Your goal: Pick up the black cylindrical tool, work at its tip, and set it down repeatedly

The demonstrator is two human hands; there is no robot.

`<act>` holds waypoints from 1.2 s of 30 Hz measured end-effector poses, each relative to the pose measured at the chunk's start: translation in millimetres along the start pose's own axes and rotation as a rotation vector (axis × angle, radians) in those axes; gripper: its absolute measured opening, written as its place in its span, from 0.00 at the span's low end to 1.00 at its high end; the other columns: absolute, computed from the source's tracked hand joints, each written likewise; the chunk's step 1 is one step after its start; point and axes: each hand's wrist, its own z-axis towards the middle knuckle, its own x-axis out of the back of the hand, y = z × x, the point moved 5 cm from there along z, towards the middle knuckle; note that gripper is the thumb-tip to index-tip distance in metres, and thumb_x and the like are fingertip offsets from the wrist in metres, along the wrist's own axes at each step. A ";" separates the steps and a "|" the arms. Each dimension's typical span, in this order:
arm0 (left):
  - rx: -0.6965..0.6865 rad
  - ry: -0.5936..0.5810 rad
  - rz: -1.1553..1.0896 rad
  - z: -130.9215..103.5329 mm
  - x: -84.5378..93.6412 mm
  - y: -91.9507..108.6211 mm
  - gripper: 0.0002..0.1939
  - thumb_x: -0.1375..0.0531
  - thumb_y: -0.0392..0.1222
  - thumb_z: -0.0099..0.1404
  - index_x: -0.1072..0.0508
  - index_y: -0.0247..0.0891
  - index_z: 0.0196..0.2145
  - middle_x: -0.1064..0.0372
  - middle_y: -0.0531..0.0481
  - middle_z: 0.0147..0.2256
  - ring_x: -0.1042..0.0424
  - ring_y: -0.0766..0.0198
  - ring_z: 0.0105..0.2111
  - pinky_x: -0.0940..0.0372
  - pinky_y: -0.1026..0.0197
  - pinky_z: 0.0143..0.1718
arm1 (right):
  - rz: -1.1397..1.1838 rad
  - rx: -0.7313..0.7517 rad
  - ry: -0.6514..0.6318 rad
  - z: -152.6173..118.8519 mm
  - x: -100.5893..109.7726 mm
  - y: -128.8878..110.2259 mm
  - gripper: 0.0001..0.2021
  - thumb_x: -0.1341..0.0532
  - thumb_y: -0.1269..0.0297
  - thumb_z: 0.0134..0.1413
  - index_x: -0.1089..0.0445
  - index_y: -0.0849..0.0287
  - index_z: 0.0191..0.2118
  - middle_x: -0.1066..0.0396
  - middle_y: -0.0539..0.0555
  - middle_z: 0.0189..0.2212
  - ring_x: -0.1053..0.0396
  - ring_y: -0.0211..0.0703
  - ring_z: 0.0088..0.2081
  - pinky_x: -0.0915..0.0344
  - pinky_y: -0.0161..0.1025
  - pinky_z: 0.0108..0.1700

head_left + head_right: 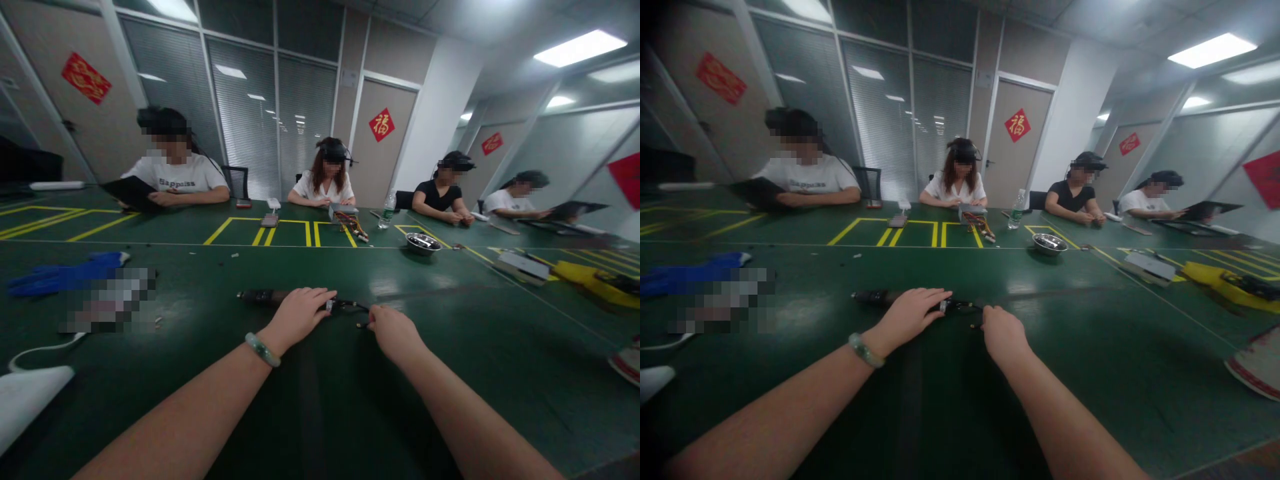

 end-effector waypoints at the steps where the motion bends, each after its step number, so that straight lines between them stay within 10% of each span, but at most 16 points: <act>1: -0.002 -0.011 0.007 0.3 1.9 2.1 0.23 0.44 0.46 0.68 0.40 0.49 0.60 0.36 0.50 0.57 0.35 0.58 0.54 0.42 0.53 0.54 | 0.005 -0.008 0.012 3.1 -1.9 0.9 0.03 0.41 0.67 0.58 0.31 0.58 0.38 0.31 0.55 0.35 0.30 0.47 0.36 0.40 0.39 0.36; 15: 0.082 -0.293 0.033 1.0 23.3 -0.3 0.21 0.42 0.51 0.65 0.36 0.50 0.55 0.31 0.50 0.49 0.30 0.56 0.46 0.38 0.56 0.48 | 0.225 0.131 0.162 41.7 2.2 10.2 0.05 0.44 0.63 0.63 0.31 0.54 0.41 0.31 0.49 0.43 0.33 0.38 0.39 0.41 0.34 0.38; 23: 0.030 -0.119 0.073 3.1 9.5 34.7 0.13 0.41 0.42 0.63 0.33 0.43 0.46 0.33 0.47 0.44 0.32 0.56 0.44 0.37 0.55 0.45 | 0.237 0.264 0.144 21.2 -4.9 -20.4 0.05 0.40 0.66 0.60 0.28 0.56 0.41 0.31 0.52 0.41 0.31 0.40 0.39 0.39 0.36 0.42; 36: 0.014 -0.070 0.033 11.3 -4.3 35.0 0.06 0.44 0.36 0.65 0.33 0.41 0.40 0.32 0.51 0.40 0.31 0.61 0.39 0.36 0.59 0.40 | 0.253 0.286 0.130 18.8 -8.4 -31.6 0.06 0.41 0.64 0.60 0.26 0.58 0.38 0.31 0.54 0.39 0.31 0.41 0.37 0.38 0.35 0.41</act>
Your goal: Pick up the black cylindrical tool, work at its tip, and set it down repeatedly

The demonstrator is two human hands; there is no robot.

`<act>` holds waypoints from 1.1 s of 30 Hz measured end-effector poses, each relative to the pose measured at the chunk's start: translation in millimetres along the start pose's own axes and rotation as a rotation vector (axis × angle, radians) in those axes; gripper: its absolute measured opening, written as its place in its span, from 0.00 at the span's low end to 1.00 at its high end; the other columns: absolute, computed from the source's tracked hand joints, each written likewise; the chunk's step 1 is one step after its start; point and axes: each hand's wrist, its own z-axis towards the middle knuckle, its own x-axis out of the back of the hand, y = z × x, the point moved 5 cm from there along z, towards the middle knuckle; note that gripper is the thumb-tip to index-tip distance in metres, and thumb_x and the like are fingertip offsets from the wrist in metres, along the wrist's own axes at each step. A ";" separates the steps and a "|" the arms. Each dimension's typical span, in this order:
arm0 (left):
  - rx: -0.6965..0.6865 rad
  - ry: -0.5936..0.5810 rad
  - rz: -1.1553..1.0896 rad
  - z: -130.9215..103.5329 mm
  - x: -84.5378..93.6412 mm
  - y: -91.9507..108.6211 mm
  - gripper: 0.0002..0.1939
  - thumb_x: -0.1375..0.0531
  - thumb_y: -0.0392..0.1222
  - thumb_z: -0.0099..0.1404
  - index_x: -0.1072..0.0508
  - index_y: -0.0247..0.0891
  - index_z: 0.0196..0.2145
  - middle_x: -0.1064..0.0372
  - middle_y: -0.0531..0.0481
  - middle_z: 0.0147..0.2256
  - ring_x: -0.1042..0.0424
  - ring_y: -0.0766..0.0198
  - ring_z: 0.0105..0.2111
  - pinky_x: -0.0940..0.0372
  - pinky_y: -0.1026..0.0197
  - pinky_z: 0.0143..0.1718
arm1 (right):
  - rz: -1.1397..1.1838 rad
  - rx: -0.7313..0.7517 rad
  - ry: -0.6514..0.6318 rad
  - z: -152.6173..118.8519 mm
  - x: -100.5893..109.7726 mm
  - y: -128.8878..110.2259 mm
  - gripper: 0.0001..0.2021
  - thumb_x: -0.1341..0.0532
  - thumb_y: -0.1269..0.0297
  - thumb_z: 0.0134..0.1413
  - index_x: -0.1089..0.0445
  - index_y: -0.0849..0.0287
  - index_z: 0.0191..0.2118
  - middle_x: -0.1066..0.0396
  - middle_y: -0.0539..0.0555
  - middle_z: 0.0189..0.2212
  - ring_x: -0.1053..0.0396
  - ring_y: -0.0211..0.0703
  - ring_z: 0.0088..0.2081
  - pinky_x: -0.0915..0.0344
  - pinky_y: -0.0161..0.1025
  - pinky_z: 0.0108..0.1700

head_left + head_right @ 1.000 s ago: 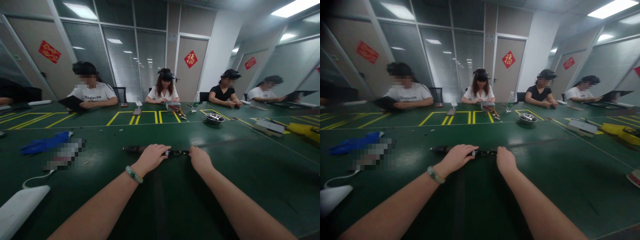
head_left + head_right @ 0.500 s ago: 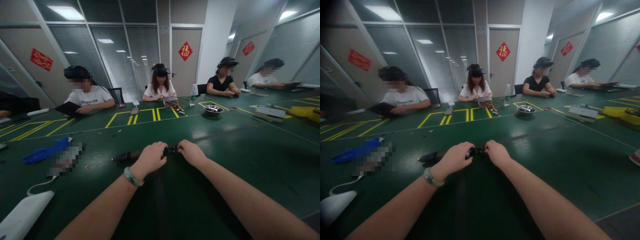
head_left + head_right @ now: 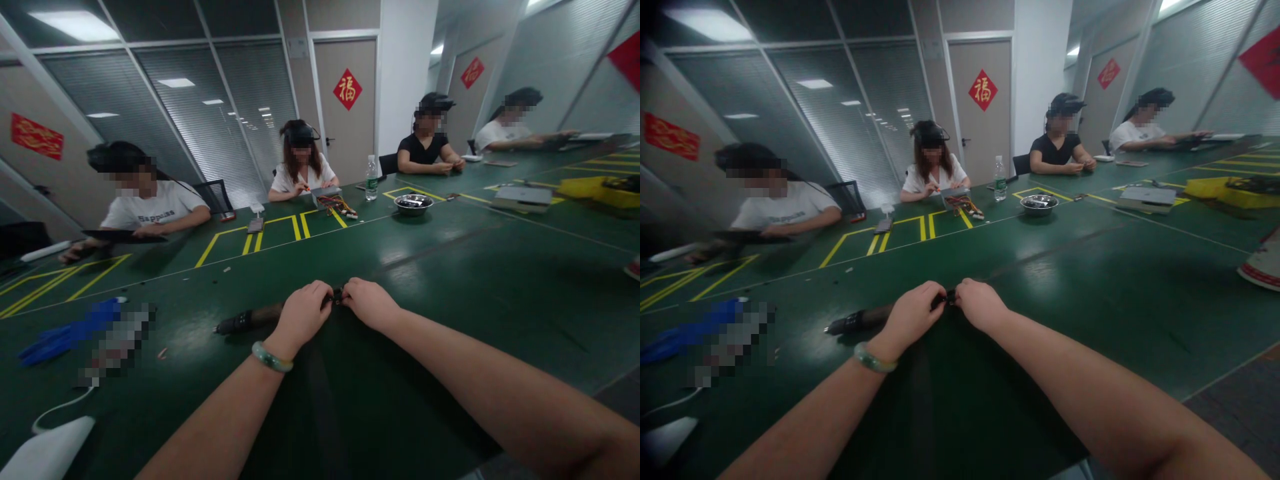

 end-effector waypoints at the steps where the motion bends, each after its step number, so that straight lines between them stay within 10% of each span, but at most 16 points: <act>1: 0.004 0.004 -0.007 -0.4 0.0 -0.3 0.06 0.43 0.36 0.65 0.33 0.41 0.40 0.32 0.51 0.40 0.31 0.61 0.39 0.36 0.59 0.40 | 0.004 0.012 0.013 -0.3 0.5 -1.6 0.07 0.41 0.64 0.60 0.26 0.58 0.39 0.31 0.53 0.39 0.31 0.41 0.38 0.38 0.35 0.41; 33: 0.022 -0.001 -0.066 -2.6 -2.1 -6.7 0.07 0.42 0.38 0.65 0.31 0.42 0.42 0.31 0.51 0.41 0.31 0.60 0.40 0.35 0.57 0.43 | 0.120 0.016 0.085 0.4 0.2 2.4 0.03 0.39 0.67 0.58 0.27 0.58 0.36 0.30 0.51 0.37 0.32 0.39 0.40 0.39 0.34 0.43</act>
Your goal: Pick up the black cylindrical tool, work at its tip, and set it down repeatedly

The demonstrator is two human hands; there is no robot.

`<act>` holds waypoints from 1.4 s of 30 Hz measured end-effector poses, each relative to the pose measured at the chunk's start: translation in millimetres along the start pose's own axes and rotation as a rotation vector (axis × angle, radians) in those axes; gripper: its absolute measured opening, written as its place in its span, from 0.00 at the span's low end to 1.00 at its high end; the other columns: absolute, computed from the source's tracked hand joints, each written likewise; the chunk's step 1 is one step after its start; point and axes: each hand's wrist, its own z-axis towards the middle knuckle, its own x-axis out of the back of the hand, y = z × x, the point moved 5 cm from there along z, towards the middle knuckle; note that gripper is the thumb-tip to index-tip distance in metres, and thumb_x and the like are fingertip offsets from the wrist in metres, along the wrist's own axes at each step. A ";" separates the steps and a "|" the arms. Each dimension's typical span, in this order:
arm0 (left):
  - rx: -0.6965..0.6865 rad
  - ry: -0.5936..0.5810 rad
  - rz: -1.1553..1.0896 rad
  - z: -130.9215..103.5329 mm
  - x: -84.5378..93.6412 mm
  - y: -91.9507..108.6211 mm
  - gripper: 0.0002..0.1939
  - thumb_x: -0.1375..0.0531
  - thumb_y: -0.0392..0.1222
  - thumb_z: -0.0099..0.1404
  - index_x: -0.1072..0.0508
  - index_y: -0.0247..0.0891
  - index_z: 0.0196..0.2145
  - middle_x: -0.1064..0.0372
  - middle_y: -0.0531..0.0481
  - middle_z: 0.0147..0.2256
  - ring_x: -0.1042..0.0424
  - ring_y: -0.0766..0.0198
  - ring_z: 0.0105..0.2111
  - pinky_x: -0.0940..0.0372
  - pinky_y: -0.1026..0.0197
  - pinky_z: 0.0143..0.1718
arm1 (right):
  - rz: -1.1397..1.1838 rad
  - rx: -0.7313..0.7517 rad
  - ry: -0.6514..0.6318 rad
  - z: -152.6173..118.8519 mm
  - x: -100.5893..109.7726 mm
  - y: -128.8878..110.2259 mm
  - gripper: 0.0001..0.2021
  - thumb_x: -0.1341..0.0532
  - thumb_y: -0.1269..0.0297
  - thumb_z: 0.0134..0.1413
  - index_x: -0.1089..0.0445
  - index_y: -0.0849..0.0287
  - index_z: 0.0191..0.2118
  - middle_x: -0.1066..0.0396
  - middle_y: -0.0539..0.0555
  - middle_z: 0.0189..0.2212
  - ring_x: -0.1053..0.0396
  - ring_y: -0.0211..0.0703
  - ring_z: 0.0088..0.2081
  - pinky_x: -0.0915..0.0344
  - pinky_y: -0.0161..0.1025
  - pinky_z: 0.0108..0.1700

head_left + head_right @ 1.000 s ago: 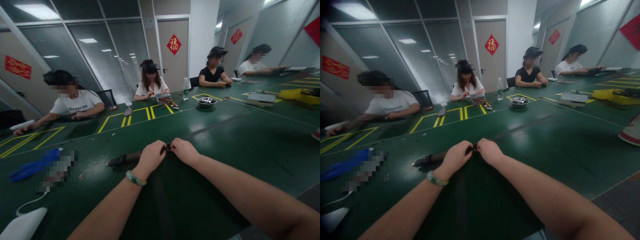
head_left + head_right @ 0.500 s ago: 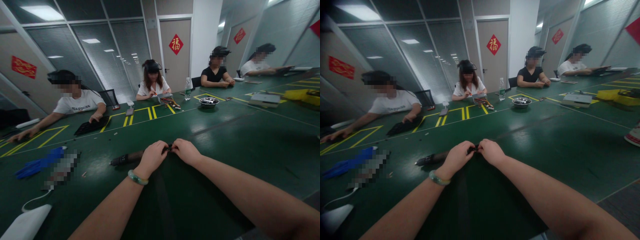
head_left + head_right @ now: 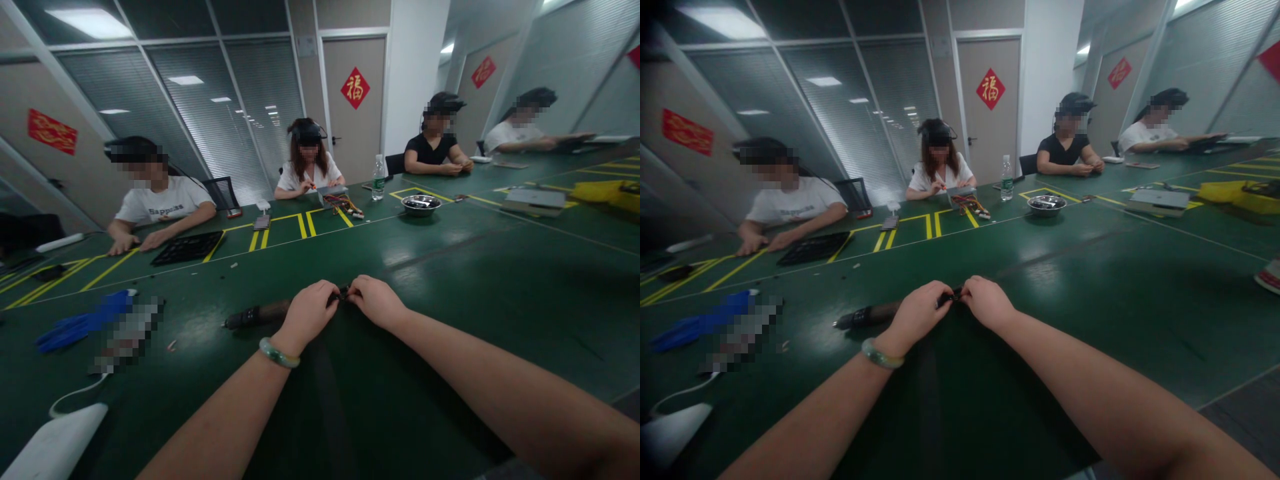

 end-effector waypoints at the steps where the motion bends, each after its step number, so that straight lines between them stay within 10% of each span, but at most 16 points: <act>1: -0.004 0.004 -0.002 -0.2 -0.2 -0.3 0.07 0.42 0.38 0.65 0.31 0.42 0.42 0.31 0.51 0.41 0.31 0.60 0.40 0.35 0.57 0.43 | 0.007 0.011 0.005 0.1 0.0 0.0 0.03 0.39 0.66 0.58 0.27 0.58 0.36 0.30 0.51 0.37 0.32 0.39 0.39 0.39 0.34 0.43; 42: 0.006 0.018 -0.032 1.5 -0.5 1.9 0.07 0.43 0.38 0.66 0.29 0.43 0.42 0.31 0.53 0.40 0.31 0.63 0.39 0.37 0.60 0.41 | 0.159 -0.116 -0.044 5.1 -5.8 7.2 0.06 0.39 0.63 0.57 0.25 0.57 0.35 0.27 0.50 0.33 0.32 0.39 0.35 0.42 0.35 0.36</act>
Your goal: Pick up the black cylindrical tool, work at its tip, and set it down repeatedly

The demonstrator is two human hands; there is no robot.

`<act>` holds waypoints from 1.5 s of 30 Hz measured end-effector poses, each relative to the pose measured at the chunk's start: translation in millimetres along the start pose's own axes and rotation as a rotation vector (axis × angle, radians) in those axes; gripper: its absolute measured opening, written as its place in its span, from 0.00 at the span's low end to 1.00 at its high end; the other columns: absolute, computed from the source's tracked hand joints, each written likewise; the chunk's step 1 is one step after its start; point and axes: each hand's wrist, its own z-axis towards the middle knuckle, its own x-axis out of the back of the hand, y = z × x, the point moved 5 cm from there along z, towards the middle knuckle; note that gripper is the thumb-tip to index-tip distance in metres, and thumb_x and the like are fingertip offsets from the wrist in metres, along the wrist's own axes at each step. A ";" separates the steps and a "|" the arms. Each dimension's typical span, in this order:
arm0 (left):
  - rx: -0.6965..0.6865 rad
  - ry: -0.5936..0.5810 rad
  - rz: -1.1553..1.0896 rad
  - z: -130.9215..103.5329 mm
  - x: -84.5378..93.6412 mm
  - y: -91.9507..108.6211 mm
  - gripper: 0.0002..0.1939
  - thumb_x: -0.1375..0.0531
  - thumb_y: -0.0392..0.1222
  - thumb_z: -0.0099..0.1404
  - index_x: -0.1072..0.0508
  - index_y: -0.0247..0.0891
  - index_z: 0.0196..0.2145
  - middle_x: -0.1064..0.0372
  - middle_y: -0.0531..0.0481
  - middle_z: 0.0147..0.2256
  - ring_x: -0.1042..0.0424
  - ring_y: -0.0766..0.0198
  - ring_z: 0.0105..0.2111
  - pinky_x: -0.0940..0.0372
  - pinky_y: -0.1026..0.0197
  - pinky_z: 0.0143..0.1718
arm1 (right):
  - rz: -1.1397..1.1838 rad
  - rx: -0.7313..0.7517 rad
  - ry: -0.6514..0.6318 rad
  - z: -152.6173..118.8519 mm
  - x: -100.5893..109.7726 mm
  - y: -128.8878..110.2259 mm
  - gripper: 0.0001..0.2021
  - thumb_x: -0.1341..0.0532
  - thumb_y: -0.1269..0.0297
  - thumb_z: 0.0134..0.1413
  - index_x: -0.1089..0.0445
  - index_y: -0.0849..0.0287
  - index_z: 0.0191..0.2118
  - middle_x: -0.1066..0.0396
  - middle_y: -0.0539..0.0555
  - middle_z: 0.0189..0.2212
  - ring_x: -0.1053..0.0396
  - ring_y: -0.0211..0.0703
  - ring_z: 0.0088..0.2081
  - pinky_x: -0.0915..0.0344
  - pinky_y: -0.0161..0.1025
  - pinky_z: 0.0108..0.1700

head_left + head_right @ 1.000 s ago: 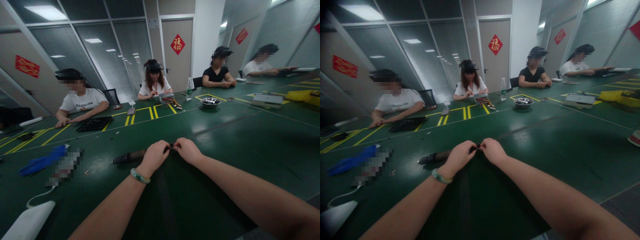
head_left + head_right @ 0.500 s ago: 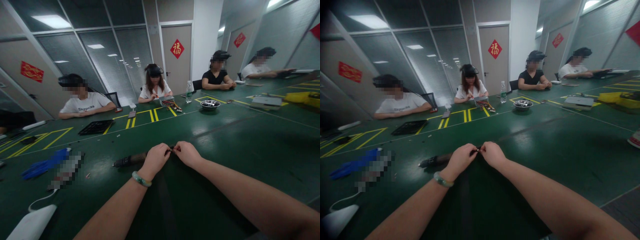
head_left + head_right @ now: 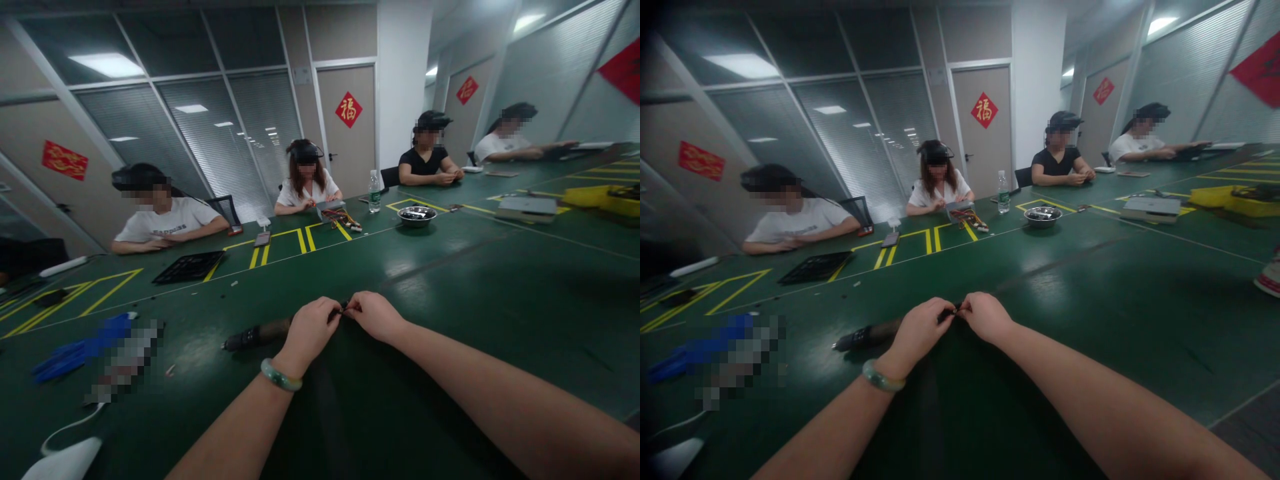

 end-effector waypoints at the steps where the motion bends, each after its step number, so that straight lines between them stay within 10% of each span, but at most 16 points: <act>1: 0.001 0.000 -0.001 0.0 0.1 0.0 0.07 0.43 0.38 0.66 0.29 0.43 0.42 0.31 0.53 0.40 0.31 0.63 0.40 0.37 0.60 0.41 | 0.002 0.006 0.001 -0.3 0.4 -0.3 0.06 0.39 0.63 0.57 0.25 0.57 0.35 0.27 0.50 0.34 0.32 0.39 0.35 0.41 0.35 0.36; 12: 0.010 0.013 0.008 -0.4 0.6 -2.5 0.05 0.42 0.39 0.65 0.29 0.43 0.40 0.31 0.54 0.39 0.31 0.64 0.38 0.37 0.61 0.41 | -0.070 0.160 0.066 -1.3 1.6 -4.9 0.04 0.40 0.67 0.58 0.27 0.58 0.36 0.30 0.51 0.36 0.33 0.39 0.39 0.40 0.34 0.42; 32: -0.005 -0.020 0.090 0.0 5.4 6.8 0.05 0.44 0.36 0.66 0.29 0.41 0.38 0.31 0.52 0.37 0.31 0.62 0.36 0.37 0.60 0.38 | -0.029 -0.078 0.122 1.8 -8.3 -10.0 0.06 0.43 0.68 0.60 0.28 0.59 0.35 0.28 0.54 0.36 0.30 0.42 0.40 0.38 0.36 0.42; 45: 0.019 -0.018 0.081 -0.2 7.3 3.4 0.03 0.44 0.37 0.66 0.29 0.41 0.37 0.31 0.52 0.37 0.32 0.63 0.36 0.39 0.61 0.36 | -0.125 0.059 -0.023 8.3 1.2 -12.4 0.04 0.37 0.66 0.53 0.27 0.58 0.35 0.27 0.51 0.34 0.31 0.41 0.38 0.39 0.34 0.39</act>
